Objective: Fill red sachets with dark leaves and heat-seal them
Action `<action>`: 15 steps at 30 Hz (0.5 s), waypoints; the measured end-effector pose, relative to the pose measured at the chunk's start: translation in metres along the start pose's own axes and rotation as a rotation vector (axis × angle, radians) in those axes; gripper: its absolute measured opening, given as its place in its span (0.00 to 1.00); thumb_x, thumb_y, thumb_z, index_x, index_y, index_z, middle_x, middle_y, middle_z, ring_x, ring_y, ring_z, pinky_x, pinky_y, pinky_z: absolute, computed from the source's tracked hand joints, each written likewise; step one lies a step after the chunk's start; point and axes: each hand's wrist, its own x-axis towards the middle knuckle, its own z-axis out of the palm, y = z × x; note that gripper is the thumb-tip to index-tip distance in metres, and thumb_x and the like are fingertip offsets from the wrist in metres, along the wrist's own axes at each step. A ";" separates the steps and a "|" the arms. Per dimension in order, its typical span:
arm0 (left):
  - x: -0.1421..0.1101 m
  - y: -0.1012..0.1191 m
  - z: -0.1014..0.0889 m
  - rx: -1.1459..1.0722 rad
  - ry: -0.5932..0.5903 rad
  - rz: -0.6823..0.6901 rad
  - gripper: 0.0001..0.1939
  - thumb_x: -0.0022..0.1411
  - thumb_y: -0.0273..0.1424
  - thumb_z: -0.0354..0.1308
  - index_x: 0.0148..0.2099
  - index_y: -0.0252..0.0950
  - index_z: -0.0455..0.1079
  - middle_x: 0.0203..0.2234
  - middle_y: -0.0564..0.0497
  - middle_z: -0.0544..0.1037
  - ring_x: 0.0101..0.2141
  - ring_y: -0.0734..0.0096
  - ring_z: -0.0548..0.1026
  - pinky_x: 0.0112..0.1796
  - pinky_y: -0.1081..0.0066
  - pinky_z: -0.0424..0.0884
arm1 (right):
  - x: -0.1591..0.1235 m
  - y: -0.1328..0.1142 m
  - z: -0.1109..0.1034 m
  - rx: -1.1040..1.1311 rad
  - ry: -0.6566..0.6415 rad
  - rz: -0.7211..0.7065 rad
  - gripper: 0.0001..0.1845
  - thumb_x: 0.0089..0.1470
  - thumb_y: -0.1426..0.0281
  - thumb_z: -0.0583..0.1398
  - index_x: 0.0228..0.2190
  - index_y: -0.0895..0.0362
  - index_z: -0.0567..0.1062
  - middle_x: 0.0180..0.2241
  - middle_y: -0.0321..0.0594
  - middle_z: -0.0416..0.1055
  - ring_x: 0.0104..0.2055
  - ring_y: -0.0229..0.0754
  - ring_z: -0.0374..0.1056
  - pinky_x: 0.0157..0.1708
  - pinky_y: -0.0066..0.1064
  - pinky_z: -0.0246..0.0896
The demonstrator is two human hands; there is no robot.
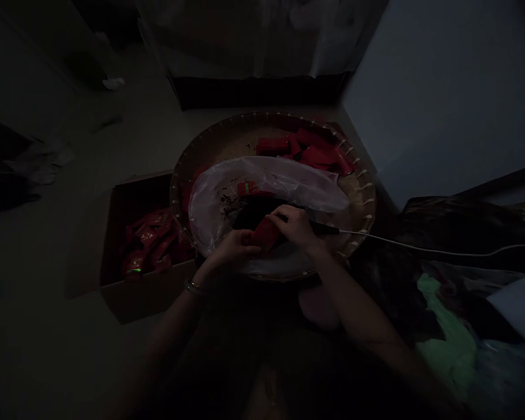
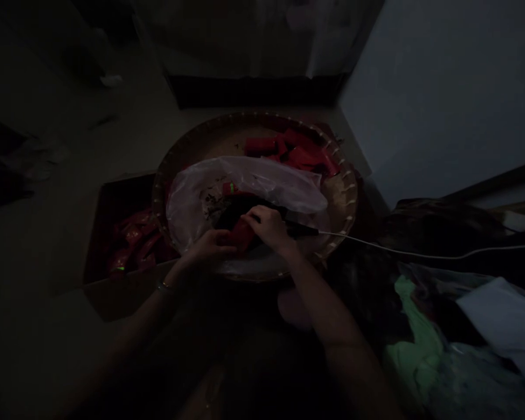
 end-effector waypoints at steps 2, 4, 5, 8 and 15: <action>0.000 -0.001 -0.002 0.004 0.011 0.018 0.17 0.43 0.32 0.67 0.38 0.31 0.74 0.27 0.53 0.79 0.30 0.68 0.76 0.29 0.75 0.67 | 0.003 0.001 0.006 0.032 0.051 -0.015 0.16 0.57 0.59 0.58 0.25 0.56 0.76 0.28 0.40 0.74 0.32 0.41 0.69 0.37 0.32 0.61; 0.000 -0.003 -0.004 -0.028 0.011 0.034 0.17 0.43 0.33 0.68 0.37 0.31 0.74 0.27 0.53 0.79 0.30 0.68 0.76 0.29 0.75 0.67 | 0.005 0.006 0.008 0.120 0.060 0.001 0.20 0.56 0.55 0.57 0.24 0.57 0.76 0.26 0.39 0.73 0.31 0.41 0.68 0.34 0.30 0.60; 0.001 -0.006 -0.006 -0.060 0.017 0.038 0.18 0.42 0.33 0.69 0.37 0.31 0.74 0.28 0.52 0.79 0.30 0.68 0.76 0.30 0.74 0.67 | 0.005 0.009 0.008 0.178 0.043 0.030 0.22 0.57 0.53 0.55 0.26 0.57 0.76 0.26 0.39 0.73 0.31 0.40 0.68 0.34 0.29 0.60; 0.004 -0.011 -0.014 -0.225 0.147 0.107 0.19 0.39 0.34 0.71 0.36 0.32 0.74 0.26 0.52 0.79 0.26 0.70 0.75 0.29 0.74 0.68 | 0.009 0.023 0.007 0.328 -0.083 0.175 0.28 0.62 0.52 0.46 0.37 0.58 0.77 0.28 0.39 0.75 0.32 0.40 0.70 0.32 0.28 0.62; 0.002 -0.003 -0.026 -0.792 0.469 0.459 0.28 0.44 0.42 0.69 0.49 0.46 0.67 0.38 0.53 0.80 0.28 0.75 0.78 0.30 0.75 0.72 | 0.050 0.060 0.028 -0.125 -0.213 0.101 0.16 0.62 0.67 0.50 0.44 0.58 0.75 0.44 0.45 0.75 0.47 0.47 0.70 0.49 0.37 0.61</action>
